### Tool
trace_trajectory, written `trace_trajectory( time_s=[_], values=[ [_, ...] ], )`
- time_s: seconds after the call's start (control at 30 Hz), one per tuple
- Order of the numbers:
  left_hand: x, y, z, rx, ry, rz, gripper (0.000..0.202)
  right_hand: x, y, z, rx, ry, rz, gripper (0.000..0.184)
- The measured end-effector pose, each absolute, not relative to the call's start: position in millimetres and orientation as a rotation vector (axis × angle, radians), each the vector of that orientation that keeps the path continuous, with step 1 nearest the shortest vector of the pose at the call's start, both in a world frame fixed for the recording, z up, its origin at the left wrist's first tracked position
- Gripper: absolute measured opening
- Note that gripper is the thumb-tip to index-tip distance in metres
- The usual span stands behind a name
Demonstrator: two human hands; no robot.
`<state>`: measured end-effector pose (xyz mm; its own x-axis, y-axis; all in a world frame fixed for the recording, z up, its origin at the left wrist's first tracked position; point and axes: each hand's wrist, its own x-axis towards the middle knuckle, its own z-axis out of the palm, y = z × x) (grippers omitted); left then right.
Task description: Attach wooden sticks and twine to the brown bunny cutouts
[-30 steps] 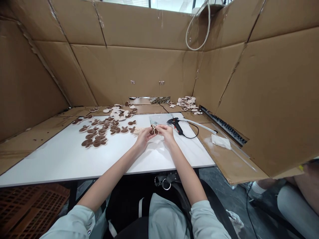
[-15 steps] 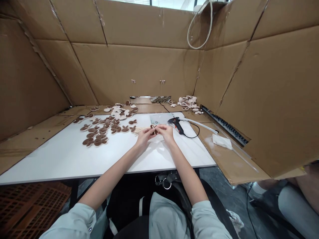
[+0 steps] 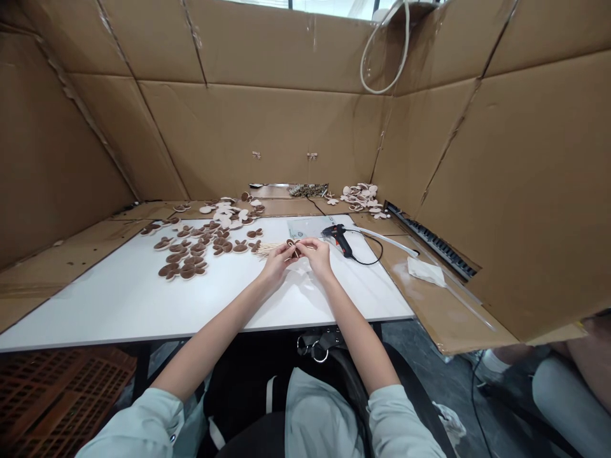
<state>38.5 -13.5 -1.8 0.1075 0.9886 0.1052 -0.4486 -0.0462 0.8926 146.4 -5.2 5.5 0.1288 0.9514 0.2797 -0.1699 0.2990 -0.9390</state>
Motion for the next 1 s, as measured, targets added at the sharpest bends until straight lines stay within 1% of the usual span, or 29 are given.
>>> trace_trajectory(
  time_s=[0.37, 0.53, 0.73, 0.9, 1.0],
  values=[
    [38.1, -14.0, -0.2, 0.955, 0.746, 1.339, 0.015, 146.6, -5.3, 2.8, -0.917, -1.184, 0.934, 0.02],
    [38.3, -16.3, 1.4, 0.93, 0.778, 1.318, 0.015, 148.6, -3.5, 0.9, -0.902, -1.15, 0.935, 0.029],
    [37.1, -16.4, 1.7, 0.894, 0.774, 1.303, 0.026, 150.2, -2.2, -0.6, -0.95, -1.235, 0.955, 0.024],
    [37.6, -16.5, 1.4, 0.98, 0.812, 1.301, 0.018, 150.3, -2.9, -0.1, -0.964, -1.242, 0.936, 0.025],
    [37.7, -15.7, 0.1, 1.008, 0.806, 1.303, 0.018, 150.5, -2.7, -0.2, -0.966, -1.235, 0.934, 0.024]
  ],
)
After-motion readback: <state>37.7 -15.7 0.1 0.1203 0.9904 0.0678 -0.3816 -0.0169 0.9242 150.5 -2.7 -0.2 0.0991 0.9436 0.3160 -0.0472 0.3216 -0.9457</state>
